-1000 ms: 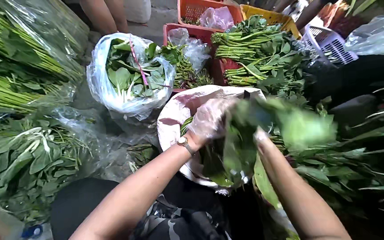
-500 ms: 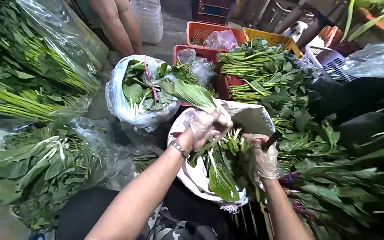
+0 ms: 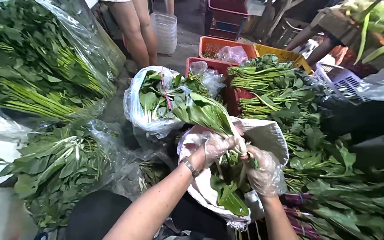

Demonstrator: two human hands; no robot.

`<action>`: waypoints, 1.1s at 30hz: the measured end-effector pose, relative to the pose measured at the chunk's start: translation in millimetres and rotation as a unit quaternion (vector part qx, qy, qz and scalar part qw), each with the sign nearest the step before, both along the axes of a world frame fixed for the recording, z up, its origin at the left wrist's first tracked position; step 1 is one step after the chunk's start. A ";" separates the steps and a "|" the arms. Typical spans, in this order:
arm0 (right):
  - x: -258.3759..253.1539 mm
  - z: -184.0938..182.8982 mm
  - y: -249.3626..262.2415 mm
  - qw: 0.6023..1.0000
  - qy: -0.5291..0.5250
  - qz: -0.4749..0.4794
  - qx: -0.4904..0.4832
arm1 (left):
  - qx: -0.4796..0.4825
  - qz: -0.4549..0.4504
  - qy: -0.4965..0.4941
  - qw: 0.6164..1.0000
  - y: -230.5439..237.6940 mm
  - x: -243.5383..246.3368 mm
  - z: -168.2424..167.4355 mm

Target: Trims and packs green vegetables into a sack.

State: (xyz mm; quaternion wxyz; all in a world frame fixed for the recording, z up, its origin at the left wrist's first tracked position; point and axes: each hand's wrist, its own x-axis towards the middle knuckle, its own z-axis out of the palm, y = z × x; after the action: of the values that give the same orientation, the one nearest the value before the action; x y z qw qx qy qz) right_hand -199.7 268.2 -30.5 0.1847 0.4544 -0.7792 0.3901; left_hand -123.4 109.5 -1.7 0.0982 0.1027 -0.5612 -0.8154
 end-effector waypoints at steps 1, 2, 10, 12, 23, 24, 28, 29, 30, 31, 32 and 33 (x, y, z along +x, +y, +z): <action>1.6 -0.9 4.0 0.998 0.050 -0.034 0.021 | -0.030 0.007 -0.004 1.000 2.1 1.7 -1.1; 1.8 -5.7 8.4 0.995 0.068 -0.064 0.031 | -0.058 0.024 -0.016 0.998 3.3 3.2 -2.3; -16.5 -2.8 26.8 0.987 -0.134 -0.065 0.063 | -0.330 -0.055 -0.213 0.918 -21.8 20.8 4.8; -10.4 14.4 14.1 0.986 -0.158 -0.028 0.041 | -0.348 -0.120 -0.237 0.899 -11.9 23.4 -8.2; 26.0 -6.9 -10.6 0.965 -0.259 -0.016 -0.049 | -0.315 -0.073 -0.296 0.899 2.9 74.9 -27.1; 26.4 -8.6 -10.2 0.960 -0.270 -0.039 -0.067 | -0.280 -0.031 -0.274 0.920 3.7 73.3 -27.5; 25.5 -30.2 -6.7 0.915 -0.339 -0.037 -0.214 | -0.141 0.104 0.024 0.984 0.7 29.0 -39.4; 29.5 -30.0 -3.8 0.909 -0.358 -0.051 -0.209 | -0.117 0.094 0.045 0.988 0.6 29.4 -38.0; 35.5 -24.0 -1.9 0.904 -0.377 -0.087 -0.183 | -0.124 0.082 0.047 0.988 2.1 34.5 -32.4; 40.3 -17.5 0.2 0.902 -0.388 -0.123 -0.142 | -0.151 0.072 0.048 0.985 5.0 41.5 -26.6; 42.4 -14.8 1.4 0.899 -0.395 -0.149 -0.115 | -0.195 0.064 0.061 0.977 7.2 44.9 -29.1; 42.8 -16.8 2.7 0.897 -0.398 -0.158 -0.110 | -0.255 0.059 0.086 0.961 8.6 43.3 -40.0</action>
State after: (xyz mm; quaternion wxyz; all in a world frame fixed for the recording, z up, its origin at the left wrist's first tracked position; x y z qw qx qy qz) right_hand -156.9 271.0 -47.3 -0.0330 0.1091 -0.8014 0.5872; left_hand -80.1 118.1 -41.7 0.2168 0.0370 -0.7331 -0.6436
